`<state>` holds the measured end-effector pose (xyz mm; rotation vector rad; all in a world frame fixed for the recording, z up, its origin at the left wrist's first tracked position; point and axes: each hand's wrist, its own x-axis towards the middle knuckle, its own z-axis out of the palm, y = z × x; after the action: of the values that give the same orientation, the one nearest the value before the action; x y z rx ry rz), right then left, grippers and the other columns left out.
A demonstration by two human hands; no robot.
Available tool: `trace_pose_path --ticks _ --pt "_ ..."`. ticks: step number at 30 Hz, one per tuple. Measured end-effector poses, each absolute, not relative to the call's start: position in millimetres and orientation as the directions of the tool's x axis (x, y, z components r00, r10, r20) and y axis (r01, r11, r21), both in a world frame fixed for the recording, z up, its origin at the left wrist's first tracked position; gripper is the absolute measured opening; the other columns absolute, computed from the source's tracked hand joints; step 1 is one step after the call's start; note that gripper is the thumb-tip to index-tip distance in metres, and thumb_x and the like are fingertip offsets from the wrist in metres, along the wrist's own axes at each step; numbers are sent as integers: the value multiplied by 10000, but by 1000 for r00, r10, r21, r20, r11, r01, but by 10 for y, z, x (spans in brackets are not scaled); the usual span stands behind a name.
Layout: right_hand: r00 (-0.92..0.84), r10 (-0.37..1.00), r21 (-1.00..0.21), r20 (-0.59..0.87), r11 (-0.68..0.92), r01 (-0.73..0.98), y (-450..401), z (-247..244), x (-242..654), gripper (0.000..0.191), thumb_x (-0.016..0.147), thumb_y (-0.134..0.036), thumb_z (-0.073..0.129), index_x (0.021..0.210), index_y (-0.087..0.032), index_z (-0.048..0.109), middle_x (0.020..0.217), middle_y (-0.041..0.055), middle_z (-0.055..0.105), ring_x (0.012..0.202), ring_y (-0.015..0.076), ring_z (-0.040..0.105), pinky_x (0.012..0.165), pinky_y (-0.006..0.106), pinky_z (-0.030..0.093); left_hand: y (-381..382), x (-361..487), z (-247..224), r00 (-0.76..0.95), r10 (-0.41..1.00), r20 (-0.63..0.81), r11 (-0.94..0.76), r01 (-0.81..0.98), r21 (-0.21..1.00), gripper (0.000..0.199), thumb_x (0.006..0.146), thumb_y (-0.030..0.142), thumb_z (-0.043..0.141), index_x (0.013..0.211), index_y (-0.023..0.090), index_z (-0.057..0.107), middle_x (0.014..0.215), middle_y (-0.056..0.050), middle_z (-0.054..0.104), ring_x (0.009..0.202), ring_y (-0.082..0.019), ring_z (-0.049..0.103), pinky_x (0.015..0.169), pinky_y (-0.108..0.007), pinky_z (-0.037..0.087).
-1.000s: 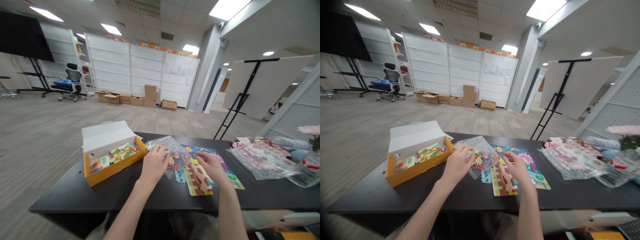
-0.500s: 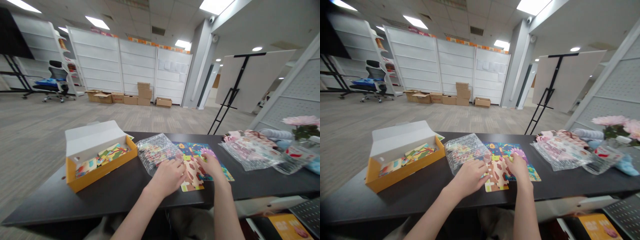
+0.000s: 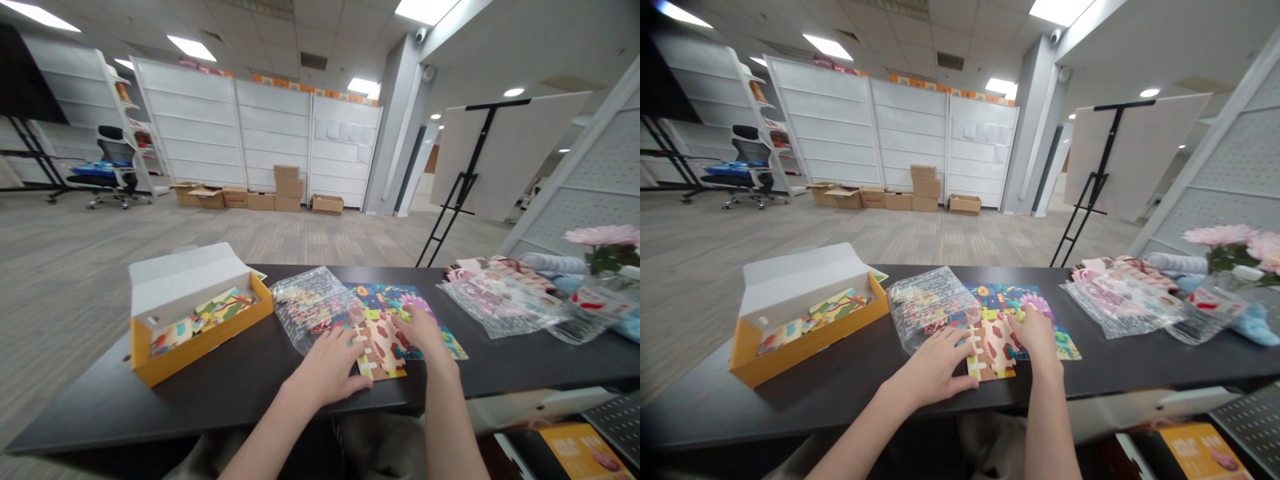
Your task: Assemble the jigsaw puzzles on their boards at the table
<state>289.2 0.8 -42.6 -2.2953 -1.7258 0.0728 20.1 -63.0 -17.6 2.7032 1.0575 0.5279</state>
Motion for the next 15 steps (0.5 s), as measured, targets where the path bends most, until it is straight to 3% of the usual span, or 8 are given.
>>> trace_pose_path --ticks 7,11,15 --pt "297 918 -434 262 -162 886 43 -421 2868 445 791 -392 674 1151 -130 687 1158 176 718 1032 305 696 894 382 517 -606 90 -102 678 703 215 -703 614 359 420 768 494 797 1071 236 662 1245 -66 653 1185 -293 582 1021 -426 481" --pt "356 890 -593 287 -127 795 53 -370 2845 490 766 -353 679 1203 -132 651 1154 146 718 907 250 715 821 346 538 -587 44 -50 678 712 180 -686 620 381 410 748 473 812 1049 233 671 1230 -58 661 1178 -300 588 1008 -434 485" --pt "319 913 -573 254 -123 810 42 -361 2839 433 811 -370 635 1170 -131 673 1124 152 733 995 277 706 864 358 522 -582 22 -18 678 718 157 -676 626 389 408 746 460 813 1064 243 677 1205 -50 665 1132 -293 602 971 -420 496"
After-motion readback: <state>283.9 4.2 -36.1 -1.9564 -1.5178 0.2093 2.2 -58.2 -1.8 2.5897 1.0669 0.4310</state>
